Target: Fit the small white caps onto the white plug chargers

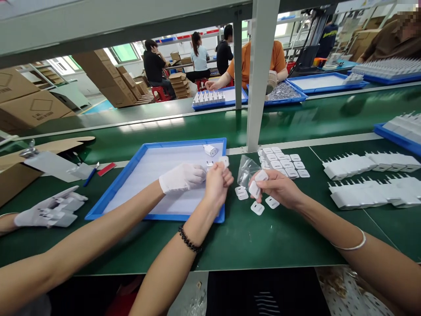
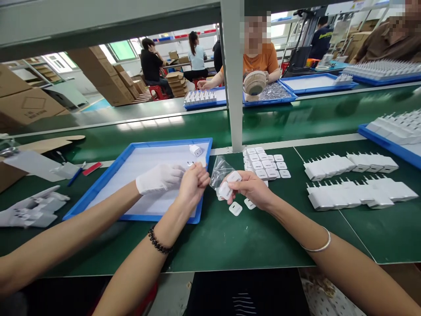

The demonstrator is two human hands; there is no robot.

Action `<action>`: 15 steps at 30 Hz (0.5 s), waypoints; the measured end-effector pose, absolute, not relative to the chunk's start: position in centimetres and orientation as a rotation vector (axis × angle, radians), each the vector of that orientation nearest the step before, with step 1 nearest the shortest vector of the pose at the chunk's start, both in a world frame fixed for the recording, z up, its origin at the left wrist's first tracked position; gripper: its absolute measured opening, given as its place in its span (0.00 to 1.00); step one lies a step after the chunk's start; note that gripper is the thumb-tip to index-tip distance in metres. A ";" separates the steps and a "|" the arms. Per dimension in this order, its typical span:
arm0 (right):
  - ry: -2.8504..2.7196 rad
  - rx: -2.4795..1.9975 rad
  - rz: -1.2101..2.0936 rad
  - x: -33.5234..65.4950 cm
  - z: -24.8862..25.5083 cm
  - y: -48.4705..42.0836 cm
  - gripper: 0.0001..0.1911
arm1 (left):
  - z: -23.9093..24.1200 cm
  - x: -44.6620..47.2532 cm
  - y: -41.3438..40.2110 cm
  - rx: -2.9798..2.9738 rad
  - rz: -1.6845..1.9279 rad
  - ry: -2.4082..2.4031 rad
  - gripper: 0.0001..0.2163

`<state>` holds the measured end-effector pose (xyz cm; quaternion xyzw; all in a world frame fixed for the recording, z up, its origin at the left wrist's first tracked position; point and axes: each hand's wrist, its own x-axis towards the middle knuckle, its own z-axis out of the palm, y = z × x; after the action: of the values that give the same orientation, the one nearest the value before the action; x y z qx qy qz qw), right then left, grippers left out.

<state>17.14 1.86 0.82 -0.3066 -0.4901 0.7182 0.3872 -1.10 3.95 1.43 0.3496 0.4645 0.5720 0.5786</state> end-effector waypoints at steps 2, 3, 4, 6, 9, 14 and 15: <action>-1.212 -0.787 1.828 17.5 1.3 1.7 0.13 | 1.5 -2.0 4.6 0.850 1.355 1.131 0.17; -1.181 -0.805 1.800 17.7 1.5 1.6 0.12 | 1.5 -2.2 4.7 0.931 1.331 1.162 0.15; -1.143 -0.835 1.757 17.8 1.6 1.7 0.11 | 1.3 -2.2 4.7 1.115 1.263 1.236 0.12; -1.068 -0.917 1.676 18.0 1.4 2.1 0.10 | 0.8 -1.7 4.2 1.621 0.994 1.427 0.11; -0.991 -1.030 1.652 17.8 0.4 2.8 0.10 | 0.0 -0.6 2.9 2.061 0.622 1.577 0.10; -1.041 -1.021 1.633 17.1 -1.0 3.1 0.14 | -0.3 0.1 2.0 2.154 0.646 1.547 0.13; -1.076 -1.000 1.629 17.0 -1.0 3.0 0.15 | -0.3 0.1 2.1 2.079 0.709 1.456 0.16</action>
<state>16.97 2.99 -1.03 -0.4057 -0.4364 0.6607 0.4566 0.06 2.13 -0.32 0.7638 0.5349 0.2606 0.2502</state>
